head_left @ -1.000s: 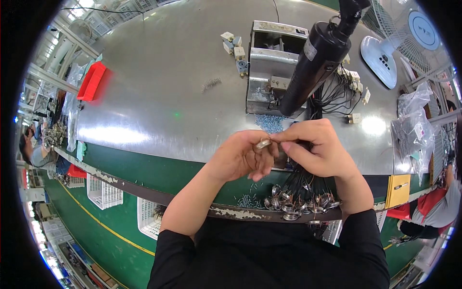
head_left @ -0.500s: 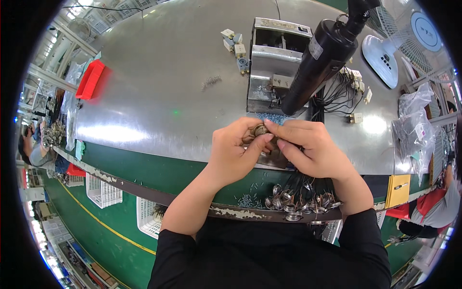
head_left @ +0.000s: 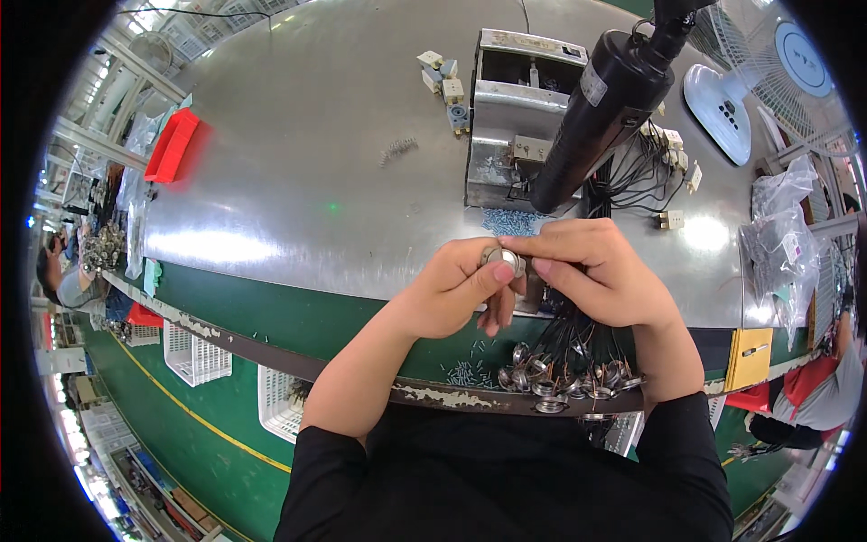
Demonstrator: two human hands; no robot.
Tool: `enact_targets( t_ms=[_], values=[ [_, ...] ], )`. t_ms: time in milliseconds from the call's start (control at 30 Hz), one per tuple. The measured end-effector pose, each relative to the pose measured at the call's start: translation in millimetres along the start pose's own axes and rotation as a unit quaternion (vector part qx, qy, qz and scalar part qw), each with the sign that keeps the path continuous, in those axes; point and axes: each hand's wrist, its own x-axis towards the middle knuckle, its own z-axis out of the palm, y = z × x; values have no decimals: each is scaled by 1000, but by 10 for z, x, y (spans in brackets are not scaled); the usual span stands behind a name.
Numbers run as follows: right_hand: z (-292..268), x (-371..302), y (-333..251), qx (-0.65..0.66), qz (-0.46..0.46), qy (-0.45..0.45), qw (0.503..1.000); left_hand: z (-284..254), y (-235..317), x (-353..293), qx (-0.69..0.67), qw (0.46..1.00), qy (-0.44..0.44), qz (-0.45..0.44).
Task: Assembling electrical components and wire harnesses at a factory workstation.
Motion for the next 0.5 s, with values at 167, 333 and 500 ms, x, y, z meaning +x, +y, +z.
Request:
enact_targets(
  t_ms=[167,333,500],
  values=[
    [3,-22,78,27,5,6,1000,24,-21,18,26,999,25,30],
    [67,-29,135,46,6,19,999,75,-126,58,128,983,102,87],
    [-28,28,48,27,34,-22,999,52,-47,23,-40,997,68,18]
  ],
)
